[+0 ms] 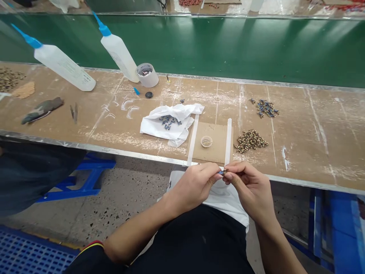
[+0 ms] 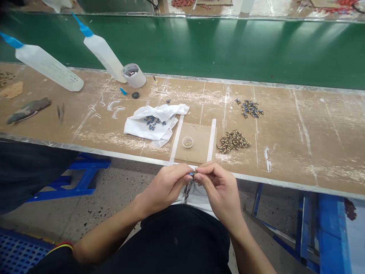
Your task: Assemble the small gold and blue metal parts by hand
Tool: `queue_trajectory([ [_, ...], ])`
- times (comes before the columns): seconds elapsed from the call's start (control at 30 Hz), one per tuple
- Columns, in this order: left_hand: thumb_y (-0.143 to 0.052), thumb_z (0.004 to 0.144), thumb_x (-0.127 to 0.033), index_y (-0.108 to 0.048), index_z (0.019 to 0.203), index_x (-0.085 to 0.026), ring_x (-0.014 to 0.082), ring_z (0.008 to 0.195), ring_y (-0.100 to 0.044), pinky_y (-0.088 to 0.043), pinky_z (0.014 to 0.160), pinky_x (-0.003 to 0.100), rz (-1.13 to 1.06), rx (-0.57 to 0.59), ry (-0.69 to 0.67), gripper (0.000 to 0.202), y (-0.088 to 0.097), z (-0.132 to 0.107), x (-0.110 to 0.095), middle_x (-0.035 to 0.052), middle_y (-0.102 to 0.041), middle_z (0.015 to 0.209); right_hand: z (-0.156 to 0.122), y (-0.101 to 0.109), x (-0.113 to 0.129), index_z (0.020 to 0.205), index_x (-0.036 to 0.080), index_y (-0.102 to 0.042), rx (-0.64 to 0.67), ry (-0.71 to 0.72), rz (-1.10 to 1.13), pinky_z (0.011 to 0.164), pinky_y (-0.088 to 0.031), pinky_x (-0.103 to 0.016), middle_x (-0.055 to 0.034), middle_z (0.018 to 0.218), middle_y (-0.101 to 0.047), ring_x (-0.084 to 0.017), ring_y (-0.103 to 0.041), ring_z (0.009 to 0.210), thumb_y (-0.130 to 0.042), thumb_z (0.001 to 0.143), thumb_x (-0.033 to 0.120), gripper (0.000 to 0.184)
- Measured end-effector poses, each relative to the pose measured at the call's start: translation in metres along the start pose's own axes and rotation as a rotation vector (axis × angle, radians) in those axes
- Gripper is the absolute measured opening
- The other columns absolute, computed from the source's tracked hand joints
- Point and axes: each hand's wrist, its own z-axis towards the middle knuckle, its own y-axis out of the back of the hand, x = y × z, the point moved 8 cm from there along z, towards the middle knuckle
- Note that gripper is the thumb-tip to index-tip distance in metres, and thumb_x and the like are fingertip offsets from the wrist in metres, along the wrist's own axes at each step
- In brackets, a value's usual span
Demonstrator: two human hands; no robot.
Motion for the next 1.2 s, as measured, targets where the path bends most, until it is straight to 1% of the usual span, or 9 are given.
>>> queue_trajectory([
  [0.13,-0.039,0.101,-0.02,-0.055,0.079,-0.017,0.0133,0.063,-0.053,-0.039,0.06,0.024,0.032,-0.028,-0.072,0.026,0.003,0.001,-0.004,0.0017,-0.058,0.071,-0.003,-0.003,-0.002,0.088,0.022,-0.066,0.019,-0.004,0.031,0.062,-0.052,-0.024,-0.0014,0.086,-0.063,-0.012,-0.06,0.07,-0.068,0.089,0.02,0.003],
  [0.3,-0.042,0.095,-0.012,-0.046,0.066,-0.018,0.0117,0.053,-0.047,-0.034,0.055,0.024,0.039,0.031,-0.107,0.03,0.003,0.002,-0.003,-0.0015,-0.052,0.059,-0.005,-0.009,-0.002,0.081,0.021,-0.061,0.121,0.03,-0.029,0.06,-0.045,-0.025,-0.0001,0.079,-0.056,-0.013,-0.055,0.07,-0.064,0.092,0.018,0.012],
  [0.6,-0.041,0.086,-0.006,-0.039,0.063,-0.019,0.0116,0.049,-0.039,-0.026,0.051,0.026,0.101,0.08,-0.147,0.026,-0.005,-0.002,-0.004,-0.0028,-0.044,0.055,-0.008,-0.013,-0.005,0.076,0.021,-0.052,0.215,-0.011,0.011,0.061,-0.042,-0.026,0.0015,0.076,-0.051,-0.012,-0.052,0.069,-0.06,0.094,0.019,0.02],
  [0.77,-0.042,0.091,-0.011,-0.044,0.065,-0.017,0.0102,0.051,-0.04,-0.026,0.052,0.024,-0.012,0.152,-0.013,0.027,0.0,-0.004,-0.002,-0.0028,-0.045,0.057,-0.007,-0.019,-0.01,0.081,0.02,-0.055,0.266,-0.126,0.082,0.064,-0.047,-0.026,0.0006,0.078,-0.056,-0.012,-0.056,0.07,-0.063,0.093,0.025,0.015],
  [0.87,-0.041,0.098,-0.021,-0.053,0.072,-0.015,0.0091,0.053,-0.045,-0.034,0.055,0.02,-0.249,0.224,0.172,0.03,0.003,-0.005,0.001,-0.0026,-0.049,0.058,-0.006,-0.017,-0.003,0.1,0.022,-0.06,0.282,-0.151,0.066,0.069,-0.051,-0.026,-0.0011,0.086,-0.062,-0.013,-0.062,0.075,-0.062,0.095,0.027,0.008],
  [0.93,-0.041,0.101,-0.03,-0.057,0.076,-0.014,0.009,0.052,-0.046,-0.037,0.055,0.02,-0.417,0.26,0.293,0.034,0.003,-0.006,0.003,-0.0025,-0.05,0.057,-0.004,-0.012,0.011,0.117,0.025,-0.059,0.27,-0.069,-0.017,0.075,-0.052,-0.027,-0.0034,0.1,-0.063,-0.014,-0.064,0.084,-0.058,0.097,0.026,0.021],
  [1.0,-0.041,0.101,-0.038,-0.058,0.079,-0.013,0.0091,0.05,-0.045,-0.037,0.054,0.02,-0.564,0.297,0.358,0.038,0.002,-0.008,0.001,-0.0024,-0.05,0.055,-0.004,-0.008,0.029,0.123,0.028,-0.059,0.264,0.058,-0.124,0.081,-0.052,-0.028,-0.0049,0.111,-0.061,-0.014,-0.064,0.092,-0.057,0.097,0.022,0.026],
  [1.1,-0.042,0.099,-0.048,-0.057,0.077,-0.013,0.0089,0.047,-0.043,-0.037,0.052,0.021,-0.719,0.358,0.369,0.044,0.001,-0.006,-0.008,-0.0026,-0.049,0.052,-0.004,-0.008,0.051,0.112,0.027,-0.064,0.283,0.198,-0.239,0.082,-0.05,-0.028,-0.0038,0.107,-0.063,-0.015,-0.063,0.094,-0.06,0.095,0.017,0.02],
  [1.2,-0.038,0.099,-0.053,-0.056,0.079,-0.014,0.0095,0.046,-0.043,-0.038,0.05,0.021,-0.74,0.378,0.358,0.047,0.003,-0.002,-0.018,-0.0026,-0.048,0.053,-0.002,-0.006,0.062,0.101,0.026,-0.065,0.249,0.244,-0.253,0.077,-0.049,-0.027,-0.0012,0.092,-0.066,-0.014,-0.063,0.087,-0.062,0.093,0.015,0.014],
])
